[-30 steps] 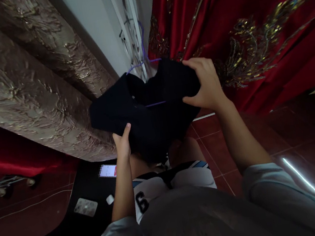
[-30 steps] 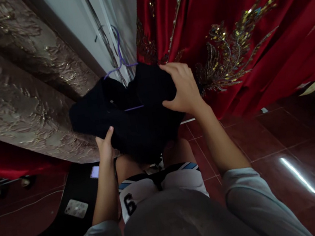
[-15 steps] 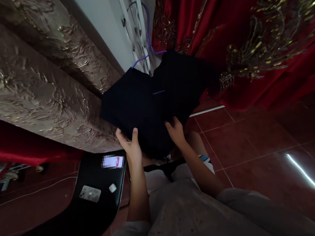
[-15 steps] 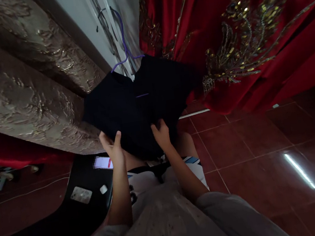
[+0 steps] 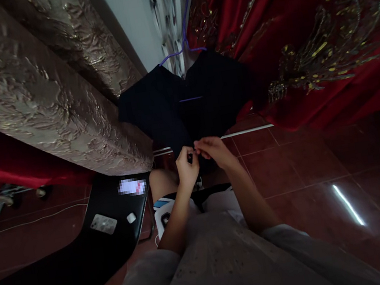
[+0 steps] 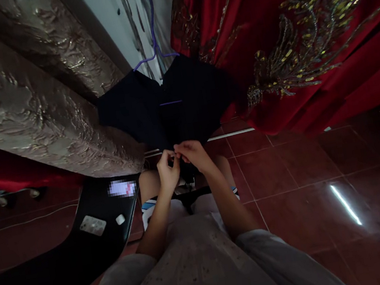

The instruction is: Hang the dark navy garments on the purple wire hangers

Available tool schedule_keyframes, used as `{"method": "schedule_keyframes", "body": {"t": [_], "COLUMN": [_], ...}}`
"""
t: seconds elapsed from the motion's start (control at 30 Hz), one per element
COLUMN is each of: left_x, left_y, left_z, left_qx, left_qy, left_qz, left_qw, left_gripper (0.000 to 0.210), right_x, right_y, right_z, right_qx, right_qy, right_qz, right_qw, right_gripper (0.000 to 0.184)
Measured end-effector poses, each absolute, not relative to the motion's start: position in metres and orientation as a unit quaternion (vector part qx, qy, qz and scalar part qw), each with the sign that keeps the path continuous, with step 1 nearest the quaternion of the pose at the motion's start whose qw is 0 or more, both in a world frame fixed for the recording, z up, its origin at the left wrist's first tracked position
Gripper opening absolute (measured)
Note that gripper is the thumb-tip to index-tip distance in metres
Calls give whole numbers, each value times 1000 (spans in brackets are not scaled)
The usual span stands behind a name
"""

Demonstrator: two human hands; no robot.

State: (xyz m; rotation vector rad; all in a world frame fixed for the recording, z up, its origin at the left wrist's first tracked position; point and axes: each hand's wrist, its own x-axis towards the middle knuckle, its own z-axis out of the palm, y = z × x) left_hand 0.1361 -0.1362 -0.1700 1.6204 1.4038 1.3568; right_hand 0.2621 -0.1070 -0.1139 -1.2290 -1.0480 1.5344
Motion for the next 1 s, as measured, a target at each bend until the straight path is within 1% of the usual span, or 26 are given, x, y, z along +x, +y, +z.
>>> {"method": "schedule_keyframes", "body": {"t": [0.07,0.13,0.17,0.27,0.33,0.37,0.4,0.43,0.47,0.53,0.6,0.63,0.7,0.77,0.83,0.9,0.97,1.0], "left_x": [138,140,140,134,125,121,116,113,111,110,114,115,115,104,81,52,27,20], "left_y": [-132,-124,-119,-100,-88,-81,-75,-69,-63,-52,-46,-45,-46,-46,-37,-18,6,16], "left_z": [-176,-183,-185,-168,-136,-114,-92,-69,-49,-18,-3,0,0,-1,-5,-14,-33,-45], "left_qx": [621,638,649,698,732,744,747,739,737,750,769,778,782,755,686,580,445,373], "left_qy": [538,541,537,502,471,456,440,426,408,377,362,360,366,389,427,465,492,504], "left_qz": [503,486,476,433,415,415,444,485,514,532,520,509,501,526,588,668,743,763], "left_qw": [270,254,254,269,266,258,226,191,162,115,82,72,57,45,35,39,88,159], "left_gripper": [13,15,16,16,12,13,22,33,36,28,17,15,18,19,22,23,20,17], "right_x": [267,269,267,260,257,257,258,261,263,268,271,271,269,265,260,252,241,235], "right_y": [-88,-66,-56,-42,-45,-48,-51,-54,-57,-58,-54,-50,-42,-37,-36,-42,-51,-56], "right_z": [-87,-54,-38,0,13,16,18,18,18,13,1,-9,-34,-62,-84,-93,-93,-91], "right_qx": [-467,-445,-432,-407,-395,-390,-387,-384,-382,-379,-386,-395,-430,-479,-510,-502,-472,-457], "right_qy": [-417,-412,-422,-477,-516,-533,-547,-560,-571,-592,-606,-609,-608,-607,-601,-586,-579,-581], "right_qz": [600,543,520,480,467,462,457,450,441,415,377,354,307,285,305,349,385,396], "right_qw": [498,581,604,614,599,592,585,580,577,578,584,590,592,566,535,531,542,545], "right_gripper": [50,48,47,47,47,46,45,44,43,41,40,39,37,33,30,28,27,27]}}
